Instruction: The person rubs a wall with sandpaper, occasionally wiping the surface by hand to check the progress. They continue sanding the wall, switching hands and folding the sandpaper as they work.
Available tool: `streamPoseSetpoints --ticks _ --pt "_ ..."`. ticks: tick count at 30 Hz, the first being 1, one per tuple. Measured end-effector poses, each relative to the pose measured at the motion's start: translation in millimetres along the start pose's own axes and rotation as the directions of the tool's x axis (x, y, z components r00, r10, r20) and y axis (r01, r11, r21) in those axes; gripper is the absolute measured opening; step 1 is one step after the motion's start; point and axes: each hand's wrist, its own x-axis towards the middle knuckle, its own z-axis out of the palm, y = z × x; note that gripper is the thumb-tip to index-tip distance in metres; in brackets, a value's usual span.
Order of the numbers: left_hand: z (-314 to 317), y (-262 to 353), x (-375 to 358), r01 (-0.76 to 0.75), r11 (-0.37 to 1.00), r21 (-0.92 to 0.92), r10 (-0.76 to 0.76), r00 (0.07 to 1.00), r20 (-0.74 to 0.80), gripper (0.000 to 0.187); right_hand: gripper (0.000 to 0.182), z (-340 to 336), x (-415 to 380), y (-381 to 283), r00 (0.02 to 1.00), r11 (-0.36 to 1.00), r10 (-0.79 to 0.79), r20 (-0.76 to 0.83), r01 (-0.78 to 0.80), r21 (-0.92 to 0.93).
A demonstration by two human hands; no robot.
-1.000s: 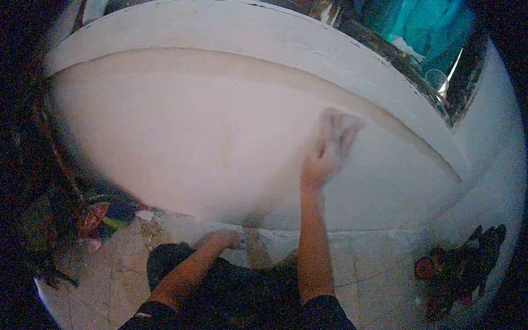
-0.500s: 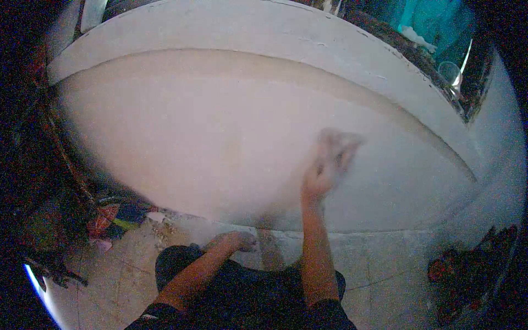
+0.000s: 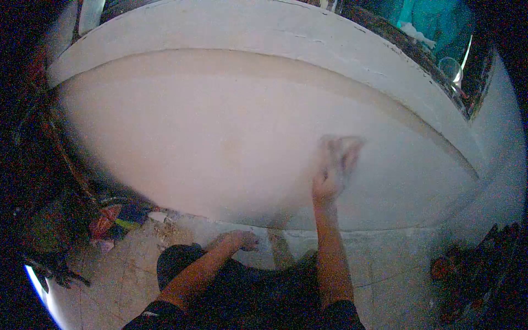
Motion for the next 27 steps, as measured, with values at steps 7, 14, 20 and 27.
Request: streamPoseSetpoints --ticks 7,14,20,27 --pt "-26 26 -53 0.049 0.998 -0.032 -0.052 0.994 -0.1 0.048 0.049 19 8 -76 0.995 0.994 0.064 0.079 -0.071 0.081" --pt "-42 27 -81 -0.003 0.974 -0.228 -0.02 0.995 -0.098 0.044 0.048 -2 -46 -20 0.99 0.982 0.079 0.115 -0.097 0.164" --pt "23 -2 5 -0.113 0.994 0.007 0.113 0.985 -0.133 0.037 0.047 1 28 -47 0.972 0.968 0.212 -0.105 -0.194 0.159" --pt "-45 36 -73 0.077 0.997 -0.033 -0.075 0.996 0.044 0.047 0.05 25 -61 -84 0.932 0.967 -0.153 0.329 0.073 0.243"
